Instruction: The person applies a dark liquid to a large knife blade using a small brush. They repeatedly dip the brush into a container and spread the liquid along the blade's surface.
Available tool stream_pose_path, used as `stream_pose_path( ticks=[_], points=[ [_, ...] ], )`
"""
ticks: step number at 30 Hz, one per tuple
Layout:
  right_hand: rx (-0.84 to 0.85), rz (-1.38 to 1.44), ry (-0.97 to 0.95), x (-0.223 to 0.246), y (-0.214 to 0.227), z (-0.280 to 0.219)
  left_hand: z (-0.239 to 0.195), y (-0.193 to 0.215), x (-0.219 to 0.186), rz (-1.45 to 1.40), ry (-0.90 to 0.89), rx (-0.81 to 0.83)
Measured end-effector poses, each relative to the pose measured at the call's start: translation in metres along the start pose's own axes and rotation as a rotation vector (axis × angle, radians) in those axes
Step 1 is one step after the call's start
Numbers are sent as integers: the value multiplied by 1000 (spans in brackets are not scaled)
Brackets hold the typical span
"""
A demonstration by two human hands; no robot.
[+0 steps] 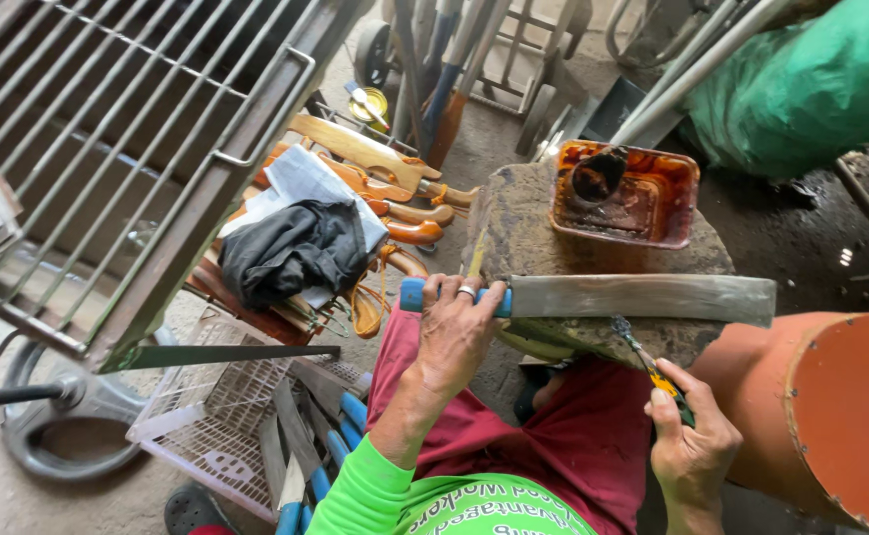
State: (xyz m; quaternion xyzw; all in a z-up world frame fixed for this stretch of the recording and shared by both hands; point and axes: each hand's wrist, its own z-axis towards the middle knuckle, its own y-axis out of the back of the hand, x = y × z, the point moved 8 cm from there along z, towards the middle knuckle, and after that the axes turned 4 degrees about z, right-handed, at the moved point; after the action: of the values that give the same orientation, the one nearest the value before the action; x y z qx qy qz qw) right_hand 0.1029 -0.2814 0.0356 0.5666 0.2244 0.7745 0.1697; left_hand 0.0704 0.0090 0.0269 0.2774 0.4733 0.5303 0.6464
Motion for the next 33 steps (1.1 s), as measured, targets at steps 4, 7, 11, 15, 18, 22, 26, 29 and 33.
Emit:
stream_pose_path(
  ticks=[4,7,11,15,18,22,26,29,33],
  points=[
    [4,14,-5,0,-1,-3,0,0,0,33,3,-21],
    [6,43,-5,-1,-1,-3,-1,-2,0,32,-2,-8],
    [-1,41,-19,-5,1,-3,1,-2,1,29,-3,9],
    [-4,21,-24,-6,3,-4,3,-1,-1,29,-2,13],
    [1,44,-16,-5,2,-4,3,-1,0,38,3,24],
    [4,52,-24,-5,4,-6,5,-2,-1,24,-3,20],
    [-7,44,-20,-4,4,-4,8,-2,-1,19,-6,18],
    [-5,54,-12,-3,6,-5,10,-3,-4,26,-12,5],
    [5,71,-13,-5,5,-5,10,-3,-4,-10,-7,-2]
  ],
)
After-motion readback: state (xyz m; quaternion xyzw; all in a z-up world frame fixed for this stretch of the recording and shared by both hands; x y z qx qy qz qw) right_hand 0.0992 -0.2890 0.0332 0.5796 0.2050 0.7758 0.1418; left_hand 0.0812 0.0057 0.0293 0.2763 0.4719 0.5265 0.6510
